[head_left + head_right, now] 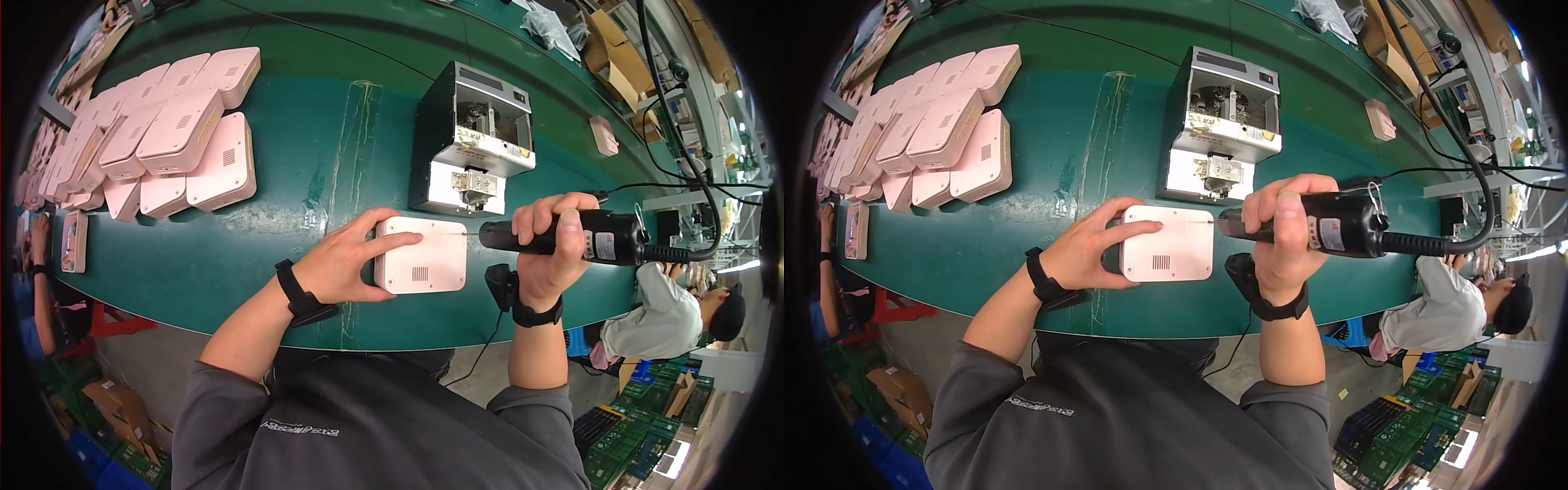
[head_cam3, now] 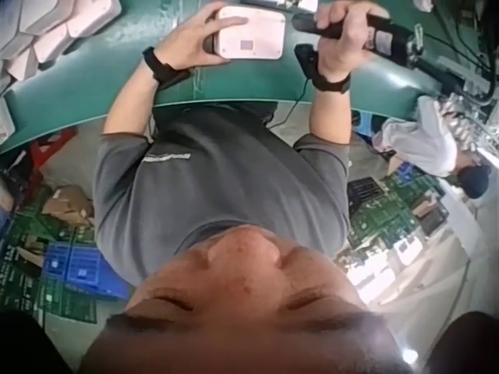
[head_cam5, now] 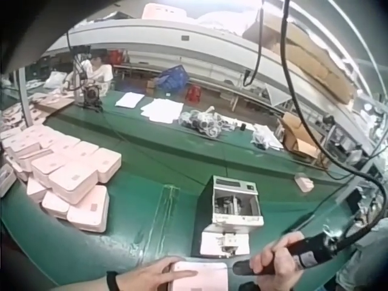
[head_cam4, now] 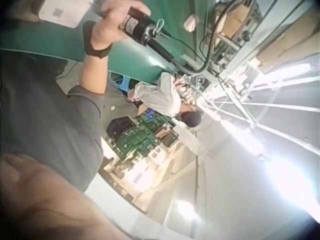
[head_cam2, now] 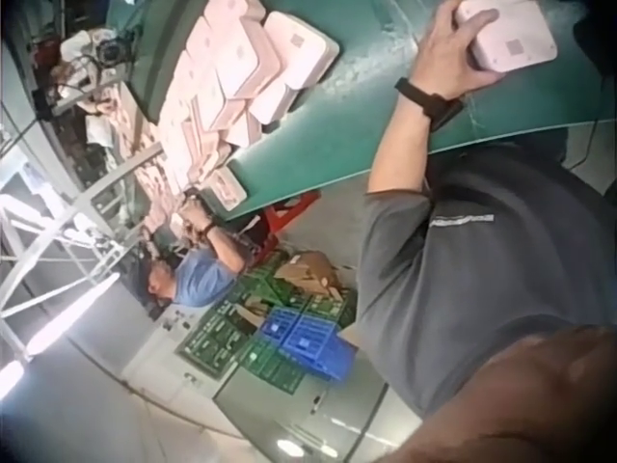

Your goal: The person picks up a pink plastic housing, places it on the table, and uses a power screwdriver to drive screws into the back panel. After securing the screws, the person sets the housing aside and repeats the process with another pink housing.

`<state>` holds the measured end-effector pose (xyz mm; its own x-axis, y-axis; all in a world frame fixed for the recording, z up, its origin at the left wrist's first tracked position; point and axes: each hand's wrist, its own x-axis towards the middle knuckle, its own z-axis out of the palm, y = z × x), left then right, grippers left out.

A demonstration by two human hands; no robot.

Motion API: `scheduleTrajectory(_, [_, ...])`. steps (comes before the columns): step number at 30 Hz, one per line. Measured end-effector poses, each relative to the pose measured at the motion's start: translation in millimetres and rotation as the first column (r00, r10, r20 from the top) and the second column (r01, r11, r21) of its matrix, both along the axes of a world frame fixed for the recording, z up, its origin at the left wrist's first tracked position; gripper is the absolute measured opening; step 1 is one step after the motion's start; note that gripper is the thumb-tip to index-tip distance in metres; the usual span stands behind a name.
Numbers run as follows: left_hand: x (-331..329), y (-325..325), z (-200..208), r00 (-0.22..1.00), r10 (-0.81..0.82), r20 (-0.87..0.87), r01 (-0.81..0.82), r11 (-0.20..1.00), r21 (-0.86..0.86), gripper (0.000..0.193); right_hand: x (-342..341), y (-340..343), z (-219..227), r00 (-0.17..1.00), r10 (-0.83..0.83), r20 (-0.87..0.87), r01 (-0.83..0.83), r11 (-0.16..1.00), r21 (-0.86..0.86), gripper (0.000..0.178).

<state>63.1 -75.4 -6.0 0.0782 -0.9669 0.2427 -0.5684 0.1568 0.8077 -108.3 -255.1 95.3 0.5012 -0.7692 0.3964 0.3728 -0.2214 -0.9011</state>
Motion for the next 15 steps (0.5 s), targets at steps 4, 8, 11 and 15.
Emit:
scheduleTrajectory(4, [-0.2,0.0,-0.7,1.000,0.001,0.016,-0.001,1.000,0.001,0.082,4.0,-1.6,0.6,1.000,-0.018,0.003,0.018,1.000,0.000,0.016])
scheduleTrajectory(8, [0.4,1.7,-0.4,1.000,0.004,0.011,-0.004,1.000,0.012,0.081,10.6,-6.5,2.1,0.999,-0.044,-0.005,0.044,0.999,-0.007,0.015])
scheduleTrajectory(11, [0.2,4.4,-1.0,1.000,0.003,-0.003,-0.003,1.000,0.013,0.081,15.1,-4.6,9.5,0.998,-0.048,-0.039,0.046,0.998,-0.029,0.014])
scheduleTrajectory(15, [-0.4,6.6,-0.9,1.000,0.004,-0.016,-0.003,1.000,0.012,0.081,11.2,-2.5,22.0,1.000,-0.018,-0.018,0.016,0.994,-0.109,0.015])
